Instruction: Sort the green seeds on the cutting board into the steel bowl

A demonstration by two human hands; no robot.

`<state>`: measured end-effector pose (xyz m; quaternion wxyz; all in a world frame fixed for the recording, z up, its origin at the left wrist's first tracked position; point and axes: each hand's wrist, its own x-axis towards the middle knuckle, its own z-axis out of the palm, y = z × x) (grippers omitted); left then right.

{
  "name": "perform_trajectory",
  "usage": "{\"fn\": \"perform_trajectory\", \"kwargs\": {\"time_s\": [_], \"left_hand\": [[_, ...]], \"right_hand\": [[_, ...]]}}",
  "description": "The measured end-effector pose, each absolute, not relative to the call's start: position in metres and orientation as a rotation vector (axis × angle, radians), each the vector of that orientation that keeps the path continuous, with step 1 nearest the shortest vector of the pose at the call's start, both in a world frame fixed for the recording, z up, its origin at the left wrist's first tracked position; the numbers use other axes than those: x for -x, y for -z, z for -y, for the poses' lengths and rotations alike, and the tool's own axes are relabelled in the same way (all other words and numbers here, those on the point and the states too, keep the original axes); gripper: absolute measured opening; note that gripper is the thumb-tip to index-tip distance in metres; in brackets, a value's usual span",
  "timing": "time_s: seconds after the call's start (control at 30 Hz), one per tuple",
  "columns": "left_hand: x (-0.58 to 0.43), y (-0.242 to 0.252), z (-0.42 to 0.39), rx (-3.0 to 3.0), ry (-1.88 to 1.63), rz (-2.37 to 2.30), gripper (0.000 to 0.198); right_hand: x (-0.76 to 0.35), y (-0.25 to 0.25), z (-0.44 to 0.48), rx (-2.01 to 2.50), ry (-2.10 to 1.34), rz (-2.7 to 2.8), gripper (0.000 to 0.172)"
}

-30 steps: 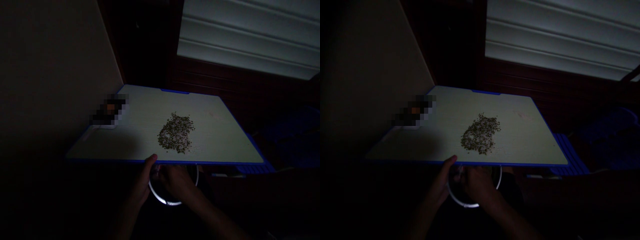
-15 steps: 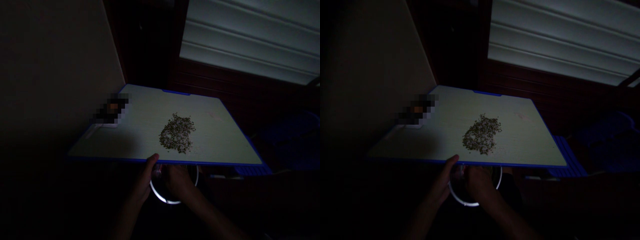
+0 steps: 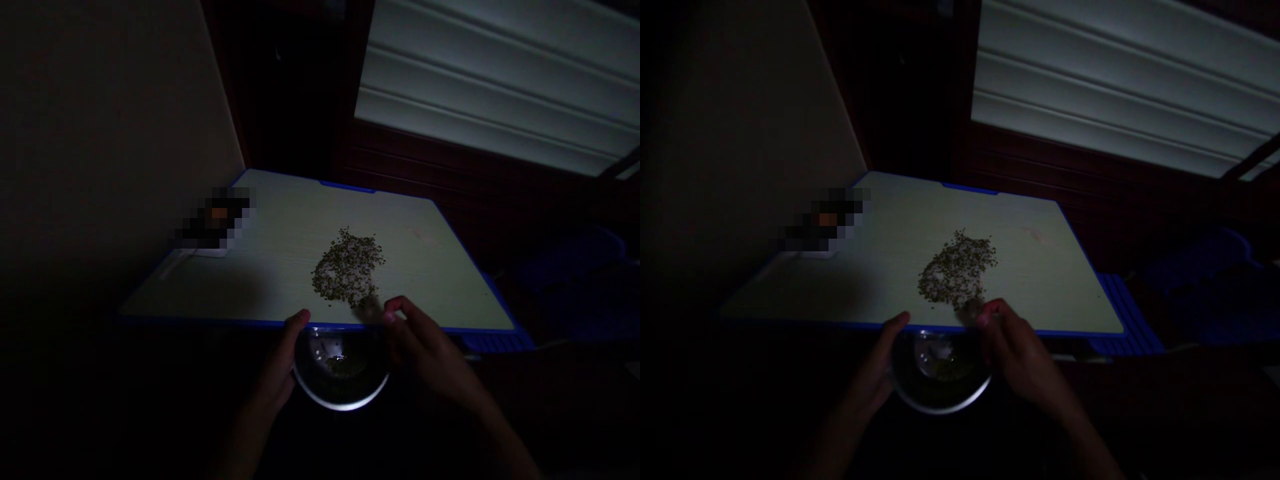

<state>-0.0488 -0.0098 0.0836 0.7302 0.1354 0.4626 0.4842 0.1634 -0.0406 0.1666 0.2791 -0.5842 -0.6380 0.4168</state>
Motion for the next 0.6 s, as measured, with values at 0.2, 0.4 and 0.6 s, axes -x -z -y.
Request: {"fn": "perform_trajectory", "kwargs": {"time_s": [0.2,0.4,0.6], "left_hand": [[0.049,-0.085,0.008,-0.343,-1.074,-1.105,0.053],[0.048,-0.087,0.008,-0.322,-1.078,-1.13,0.052],[0.045,-0.09,0.005,-0.286,-1.107,-1.206,0.04]], "right_hand": [[-0.23,-0.185,0.0,1.668,-1.172,1.527,0.038],[-0.294,-0.175,-0.07,1.876,-1.027,1.492,0.035],[-0.33,-0.169,-0.117,1.966,-0.733,1.431,0.036]]}}
